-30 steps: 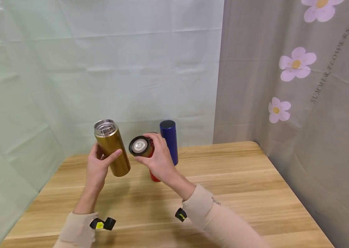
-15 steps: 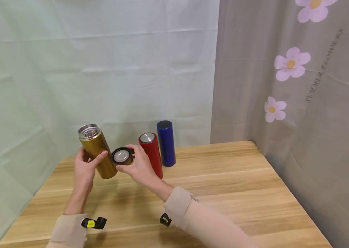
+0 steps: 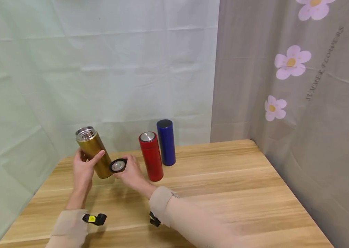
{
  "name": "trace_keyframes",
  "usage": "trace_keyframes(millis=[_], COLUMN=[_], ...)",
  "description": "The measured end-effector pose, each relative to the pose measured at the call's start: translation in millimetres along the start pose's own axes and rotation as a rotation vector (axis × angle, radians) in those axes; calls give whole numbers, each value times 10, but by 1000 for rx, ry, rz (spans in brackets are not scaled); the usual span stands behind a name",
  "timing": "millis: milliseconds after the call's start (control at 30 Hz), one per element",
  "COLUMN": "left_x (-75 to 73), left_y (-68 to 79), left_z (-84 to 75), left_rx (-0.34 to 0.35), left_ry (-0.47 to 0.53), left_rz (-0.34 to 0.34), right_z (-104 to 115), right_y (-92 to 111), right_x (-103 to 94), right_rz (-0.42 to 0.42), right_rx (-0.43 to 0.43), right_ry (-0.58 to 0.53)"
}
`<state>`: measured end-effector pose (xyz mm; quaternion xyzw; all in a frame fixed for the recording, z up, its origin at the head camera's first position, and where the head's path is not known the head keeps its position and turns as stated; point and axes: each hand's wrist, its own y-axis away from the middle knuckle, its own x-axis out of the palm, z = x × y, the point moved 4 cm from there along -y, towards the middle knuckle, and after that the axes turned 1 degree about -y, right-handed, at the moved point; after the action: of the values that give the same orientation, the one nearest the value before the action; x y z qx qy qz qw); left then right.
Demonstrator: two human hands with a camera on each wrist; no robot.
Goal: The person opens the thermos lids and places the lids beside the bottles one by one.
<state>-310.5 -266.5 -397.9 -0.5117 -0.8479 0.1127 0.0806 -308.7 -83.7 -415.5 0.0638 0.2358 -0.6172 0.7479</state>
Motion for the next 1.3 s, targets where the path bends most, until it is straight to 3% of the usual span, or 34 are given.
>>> trace_keyframes(millis=[133, 300, 533, 867, 1100, 1300], left_x=[67, 127, 93, 55, 75, 74], left_y=[-53, -66, -62, -66, -73, -86], left_z=[90, 149, 217, 307, 350, 347], left_rx=[6, 12, 33, -7, 7, 20], left_ry=[29, -11, -100, -97, -122, -147], left_rz=[-43, -65, -95, -120, -129, -143], right_z=[-156, -319, -493, -559, -564, -524], right_y=[-91, -194, -296, -363, -399, -401], right_x=[70, 113, 318, 455, 490, 512], right_rz=[-65, -125, -135, -153, -130, -119], right_rx=[27, 59, 109, 116, 100, 103], right_ry=[13, -14, -65, 68, 300, 249])
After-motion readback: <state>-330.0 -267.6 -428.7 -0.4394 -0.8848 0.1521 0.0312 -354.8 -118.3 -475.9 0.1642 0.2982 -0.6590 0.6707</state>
